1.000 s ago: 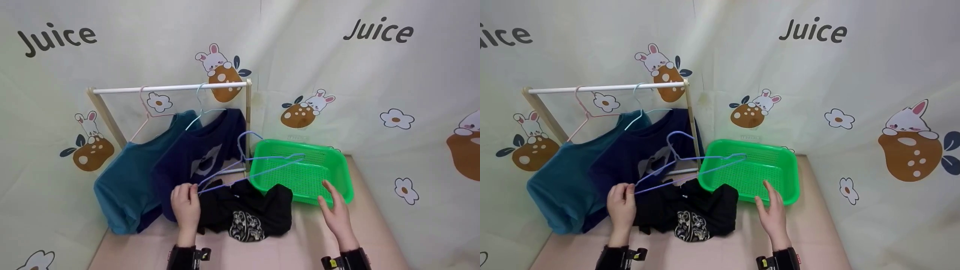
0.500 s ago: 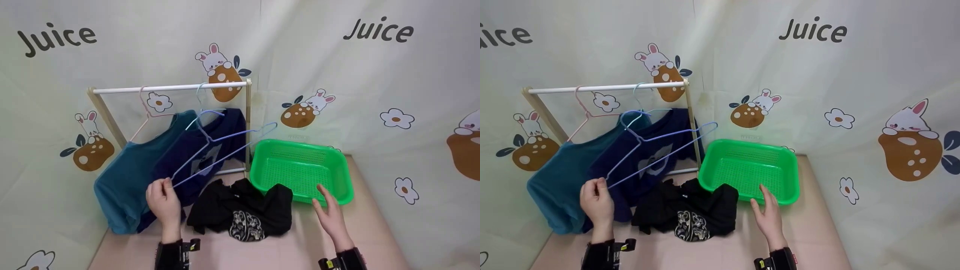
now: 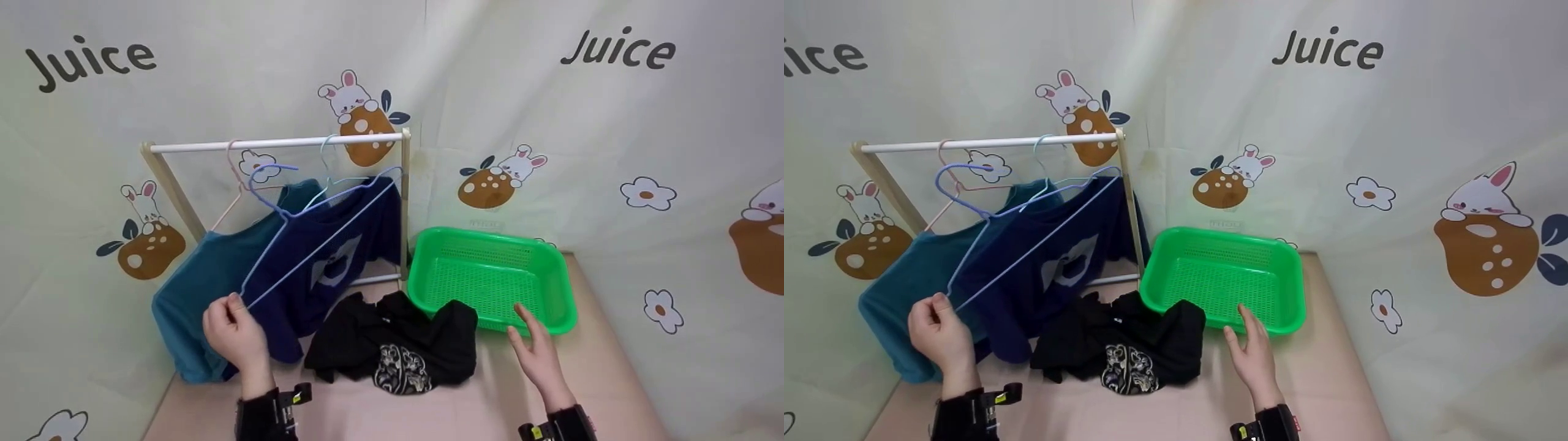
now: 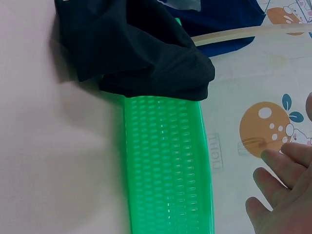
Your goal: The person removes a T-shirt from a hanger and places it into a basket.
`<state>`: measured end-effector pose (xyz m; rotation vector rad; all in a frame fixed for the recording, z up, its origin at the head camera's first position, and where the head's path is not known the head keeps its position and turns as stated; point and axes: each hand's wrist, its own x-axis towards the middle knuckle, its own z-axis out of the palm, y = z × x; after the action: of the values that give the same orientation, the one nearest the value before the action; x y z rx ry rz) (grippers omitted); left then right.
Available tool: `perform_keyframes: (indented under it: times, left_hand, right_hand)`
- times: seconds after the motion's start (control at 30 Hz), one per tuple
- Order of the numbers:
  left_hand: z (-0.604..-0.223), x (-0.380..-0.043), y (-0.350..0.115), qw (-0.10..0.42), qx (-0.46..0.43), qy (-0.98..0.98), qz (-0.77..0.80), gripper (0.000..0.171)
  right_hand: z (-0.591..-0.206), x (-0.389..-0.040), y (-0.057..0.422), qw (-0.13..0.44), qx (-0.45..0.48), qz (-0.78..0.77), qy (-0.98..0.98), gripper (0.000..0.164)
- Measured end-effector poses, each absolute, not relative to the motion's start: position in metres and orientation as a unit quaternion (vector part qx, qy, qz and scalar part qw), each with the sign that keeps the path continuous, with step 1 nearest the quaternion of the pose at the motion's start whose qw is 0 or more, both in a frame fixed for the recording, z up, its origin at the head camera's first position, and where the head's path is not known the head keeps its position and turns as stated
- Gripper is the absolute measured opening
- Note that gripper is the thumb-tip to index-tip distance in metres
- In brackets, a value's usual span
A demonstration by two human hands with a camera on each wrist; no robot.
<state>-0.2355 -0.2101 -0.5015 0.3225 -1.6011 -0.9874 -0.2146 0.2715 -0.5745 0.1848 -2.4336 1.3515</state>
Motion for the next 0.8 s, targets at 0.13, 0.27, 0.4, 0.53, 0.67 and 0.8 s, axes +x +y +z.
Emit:
perform_keyframes:
  times: [0.13, 0.27, 0.4, 0.53, 0.67, 0.8]
  left_hand:
    - [-0.498, -0.235, -0.210, 0.573, 0.153, -0.684, -0.425, 0.022]
    - [-0.494, -0.241, -0.206, 0.561, 0.149, -0.695, -0.424, 0.020]
    - [-0.489, -0.251, -0.203, 0.558, 0.126, -0.706, -0.417, 0.019]
    - [-0.482, -0.261, -0.198, 0.557, 0.110, -0.712, -0.413, 0.022]
    - [-0.472, -0.269, -0.189, 0.546, 0.100, -0.726, -0.406, 0.024]
    - [-0.464, -0.277, -0.179, 0.541, 0.090, -0.737, -0.395, 0.024]
  right_hand:
    - [-0.575, -0.215, 0.272, 0.177, 0.065, 0.474, -0.860, 0.052]
    - [-0.577, -0.216, 0.271, 0.190, 0.071, 0.468, -0.860, 0.051]
    - [-0.577, -0.216, 0.268, 0.192, 0.080, 0.470, -0.858, 0.051]
    - [-0.579, -0.216, 0.266, 0.191, 0.085, 0.470, -0.857, 0.052]
    - [-0.580, -0.216, 0.265, 0.194, 0.085, 0.470, -0.857, 0.051]
    - [-0.580, -0.216, 0.262, 0.195, 0.089, 0.468, -0.857, 0.052]
